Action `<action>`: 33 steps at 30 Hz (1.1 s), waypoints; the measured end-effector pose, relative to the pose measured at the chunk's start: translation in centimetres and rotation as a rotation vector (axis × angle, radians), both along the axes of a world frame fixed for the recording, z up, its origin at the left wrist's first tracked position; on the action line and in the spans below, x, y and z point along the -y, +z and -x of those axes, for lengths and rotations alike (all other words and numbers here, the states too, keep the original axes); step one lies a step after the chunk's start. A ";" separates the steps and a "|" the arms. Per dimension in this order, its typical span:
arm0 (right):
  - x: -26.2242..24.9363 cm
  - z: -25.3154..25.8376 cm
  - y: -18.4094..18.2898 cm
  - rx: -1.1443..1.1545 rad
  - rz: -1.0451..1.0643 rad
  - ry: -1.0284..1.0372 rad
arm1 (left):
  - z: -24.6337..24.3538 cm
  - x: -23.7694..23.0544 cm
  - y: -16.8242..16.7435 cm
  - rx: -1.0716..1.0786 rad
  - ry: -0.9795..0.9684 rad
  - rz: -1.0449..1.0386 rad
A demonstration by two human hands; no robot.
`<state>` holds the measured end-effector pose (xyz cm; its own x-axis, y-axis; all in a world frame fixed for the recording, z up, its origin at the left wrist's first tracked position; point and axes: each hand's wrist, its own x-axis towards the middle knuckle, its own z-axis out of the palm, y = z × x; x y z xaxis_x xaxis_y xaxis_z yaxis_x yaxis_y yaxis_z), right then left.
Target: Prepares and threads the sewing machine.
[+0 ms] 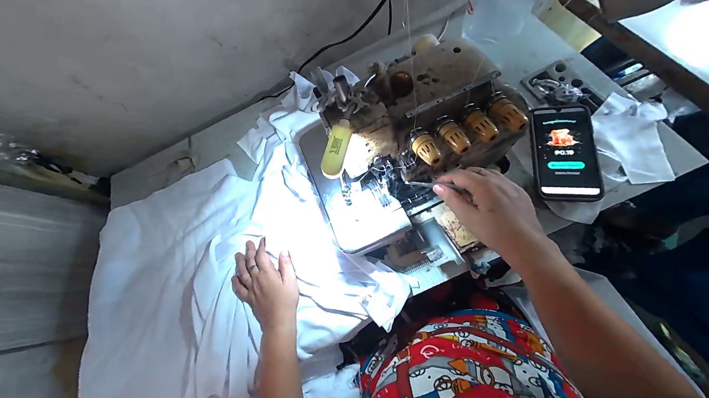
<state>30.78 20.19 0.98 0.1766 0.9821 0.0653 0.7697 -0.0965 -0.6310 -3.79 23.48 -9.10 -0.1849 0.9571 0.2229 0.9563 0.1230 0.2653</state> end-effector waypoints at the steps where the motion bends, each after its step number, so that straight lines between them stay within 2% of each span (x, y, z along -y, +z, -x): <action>1: -0.1 0.2 0.1 0.014 -0.006 -0.010 | 0.0 0.0 0.0 -0.005 -0.005 -0.005; 7: -0.8 1.2 -0.9 0.094 -0.149 -0.048 | 0.0 0.0 -0.1 -0.011 -0.008 -0.026; 16: -1.1 1.6 -0.4 0.132 -0.128 -0.043 | 0.1 -0.1 -0.2 -0.014 -0.013 -0.031; 23: -1.4 2.1 -0.5 0.157 -0.182 -0.045 | 0.1 0.0 0.0 -0.015 -0.018 -0.020; 27: -1.2 1.8 -1.3 0.133 -0.288 -0.047 | 0.2 -0.1 -0.2 -0.012 -0.009 -0.031; 30: -1.0 1.7 -2.2 0.052 -0.305 -0.052 | 0.6 0.1 -0.2 0.117 -0.035 -0.090; 33: -0.8 1.9 -3.3 -0.037 -0.310 -0.056 | 0.7 0.2 0.4 0.355 -0.145 -0.297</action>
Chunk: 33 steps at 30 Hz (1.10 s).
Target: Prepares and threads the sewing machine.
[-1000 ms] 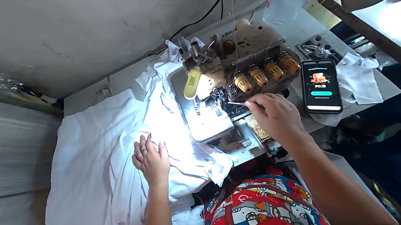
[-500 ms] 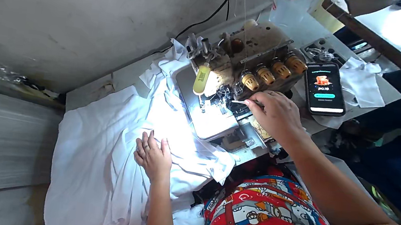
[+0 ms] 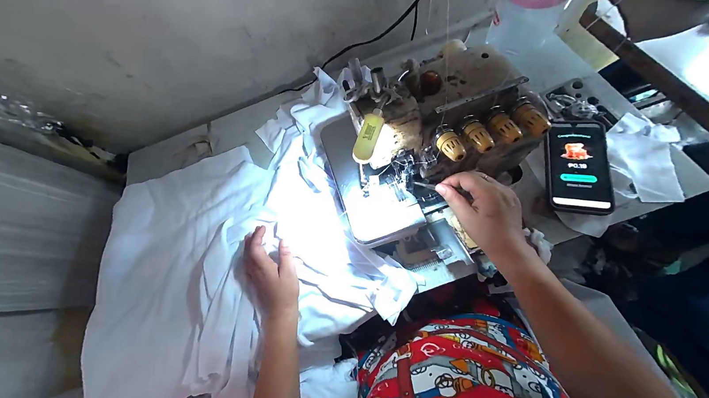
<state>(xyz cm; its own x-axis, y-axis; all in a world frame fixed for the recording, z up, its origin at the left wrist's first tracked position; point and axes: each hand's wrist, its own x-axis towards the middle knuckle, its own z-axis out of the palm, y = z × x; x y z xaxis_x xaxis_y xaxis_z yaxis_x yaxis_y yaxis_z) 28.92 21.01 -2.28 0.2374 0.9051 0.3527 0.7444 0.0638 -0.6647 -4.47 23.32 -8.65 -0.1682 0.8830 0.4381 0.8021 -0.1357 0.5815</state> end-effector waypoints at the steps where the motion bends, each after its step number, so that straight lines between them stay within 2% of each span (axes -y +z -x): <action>1: 0.0 0.1 -0.4 -0.027 -0.013 0.004 | -0.4 -0.1 0.4 0.065 -0.052 -0.095; 6: -0.4 0.5 -1.6 -0.126 -0.018 0.027 | -6.0 -0.7 4.3 0.079 -0.282 -0.286; 11: -0.9 1.2 -2.3 -0.174 -0.048 0.032 | -10.6 -3.3 8.0 -0.104 -0.419 -0.163; 18: -1.6 2.5 -3.2 -0.166 -0.142 0.006 | -13.6 -5.0 9.5 -0.237 -0.475 0.036; 24: -1.8 2.7 -3.4 -0.120 -0.207 -0.002 | -14.0 -5.0 9.5 -0.164 -0.500 0.110; 33: -1.8 2.6 -3.4 -0.119 -0.224 0.006 | -14.0 -5.5 8.4 -0.115 -0.498 0.070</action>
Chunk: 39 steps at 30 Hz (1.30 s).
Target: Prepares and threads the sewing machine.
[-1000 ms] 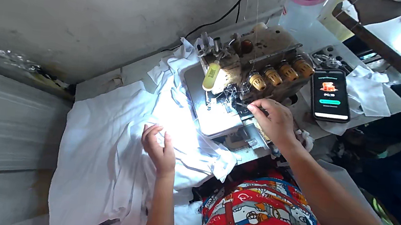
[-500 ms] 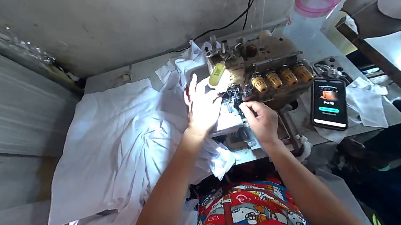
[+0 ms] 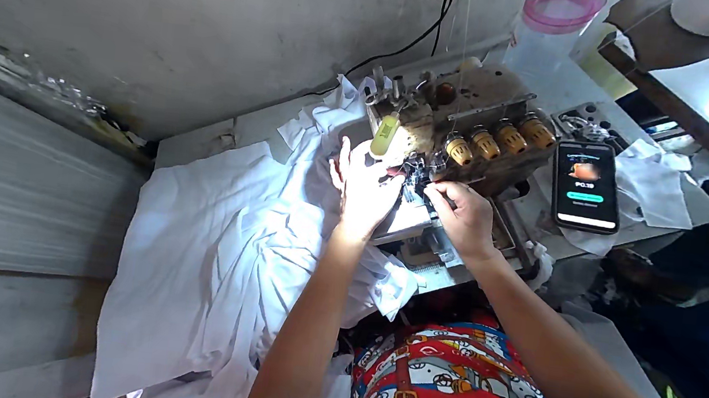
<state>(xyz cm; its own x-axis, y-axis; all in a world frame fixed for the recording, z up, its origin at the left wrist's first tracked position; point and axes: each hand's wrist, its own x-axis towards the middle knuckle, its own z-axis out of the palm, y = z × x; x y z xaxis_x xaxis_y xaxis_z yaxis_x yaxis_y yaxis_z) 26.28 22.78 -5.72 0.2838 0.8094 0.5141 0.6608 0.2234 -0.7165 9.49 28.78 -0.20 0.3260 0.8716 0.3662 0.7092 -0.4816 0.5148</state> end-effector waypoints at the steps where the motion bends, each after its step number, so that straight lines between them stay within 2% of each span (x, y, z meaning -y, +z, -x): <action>1: 0.0 -0.1 0.0 0.000 -0.001 0.007 | -0.1 0.0 0.0 0.000 0.005 -0.007; 6: 0.6 -1.3 -0.1 0.003 -0.003 0.049 | -0.5 -0.2 -0.2 0.006 0.052 -0.040; 11: 1.9 -2.9 -0.6 0.040 -0.009 0.014 | 0.1 0.3 0.7 -0.158 0.104 -0.092; 14: 2.4 -3.8 -0.5 0.047 -0.040 -0.021 | 1.2 0.6 1.3 -0.152 0.129 -0.103; 17: 2.8 -4.1 -0.1 -0.011 -0.002 -0.011 | 2.9 0.6 2.1 -0.033 0.139 -0.117; 19: 3.1 -3.8 0.1 -0.164 0.095 0.039 | 4.3 0.5 2.1 0.105 0.124 -0.032; 21: 3.4 -3.2 0.4 -0.417 0.225 0.139 | 5.3 0.5 1.9 0.367 0.165 0.166; 24: 3.0 -2.1 -0.1 -0.639 0.216 0.249 | 6.0 0.6 2.4 0.933 0.215 0.581; 26: 2.5 -1.2 -0.1 -0.667 0.191 0.254 | 6.5 0.7 2.8 1.133 0.240 0.633; 32: 0.3 0.7 0.9 -0.681 0.386 0.090 | 8.6 0.8 3.4 1.166 0.324 0.511; 39: 0.4 0.5 1.0 -0.651 0.302 0.107 | 11.6 2.0 3.0 1.128 0.388 0.465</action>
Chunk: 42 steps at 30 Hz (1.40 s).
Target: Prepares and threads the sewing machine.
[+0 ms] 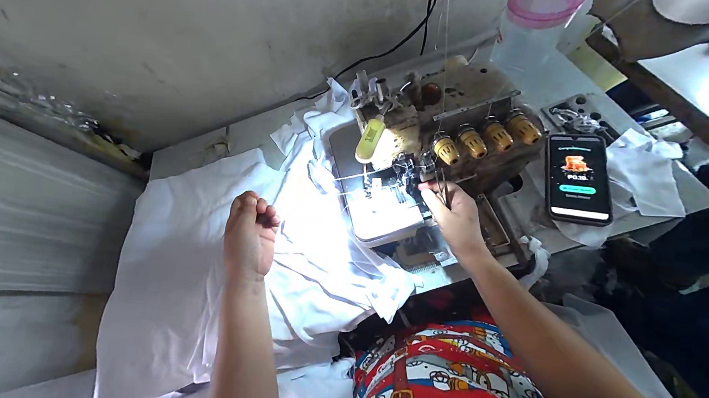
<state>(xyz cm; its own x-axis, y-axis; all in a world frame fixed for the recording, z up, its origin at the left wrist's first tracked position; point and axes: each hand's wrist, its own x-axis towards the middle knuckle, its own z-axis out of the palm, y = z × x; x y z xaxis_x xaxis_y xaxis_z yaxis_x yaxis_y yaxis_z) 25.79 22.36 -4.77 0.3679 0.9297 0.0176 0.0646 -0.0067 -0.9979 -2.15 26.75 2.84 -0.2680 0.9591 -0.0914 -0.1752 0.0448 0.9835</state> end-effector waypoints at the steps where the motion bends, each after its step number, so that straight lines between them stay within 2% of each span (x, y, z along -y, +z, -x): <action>1: 0.3 -0.2 0.0 0.025 -0.027 0.010 | 0.6 0.3 -0.3 -0.005 0.002 0.012; 6: 1.6 -1.0 -0.5 0.187 -0.172 0.062 | 4.4 2.2 -1.1 -0.048 -0.047 0.025; 7: 1.8 -1.0 -0.7 0.212 -0.210 0.069 | 5.3 2.7 -1.2 -0.123 -0.106 0.039; 11: 2.2 -1.1 -0.9 0.299 -0.283 0.105 | 6.5 4.0 -0.6 -0.687 -0.525 0.160; 12: 2.2 -0.9 -0.8 0.320 -0.309 0.114 | 6.0 3.8 -0.7 -0.778 -0.569 0.130; 14: 2.1 -0.4 -0.7 0.365 -0.368 0.129 | 4.3 3.1 -1.9 -0.872 -0.527 -0.036; 16: 2.0 0.0 -0.3 0.418 -0.407 0.142 | 1.8 2.1 -3.2 -0.888 -0.468 -0.173; 20: 2.4 0.0 0.8 0.474 -0.449 0.171 | -2.9 1.5 -3.6 -0.930 -0.577 -0.171; 25: 2.7 -0.4 1.7 0.606 -0.468 0.186 | -2.8 0.7 -4.2 -0.827 -0.584 -0.234; 29: 2.1 0.5 3.0 0.685 -0.481 0.244 | -2.4 1.1 -3.1 -0.891 -0.550 -0.220; 33: 2.3 1.4 3.4 0.684 -0.421 0.330 | -2.5 1.2 -3.1 -0.929 -0.440 -0.223; 36: 3.4 1.3 3.2 0.630 -0.348 0.418 | -3.7 0.9 -3.6 -0.851 -0.534 -0.180; 38: 4.4 0.6 3.3 0.590 -0.267 0.473 | -5.4 1.0 -3.6 -0.820 -0.514 -0.168; 40: 5.4 -0.7 3.4 0.568 -0.183 0.498 | -6.4 1.2 -3.9 -0.838 -0.402 -0.220; 42: 6.7 -2.7 3.3 0.561 -0.140 0.461 | -6.3 1.1 -4.6 -0.871 -0.310 -0.364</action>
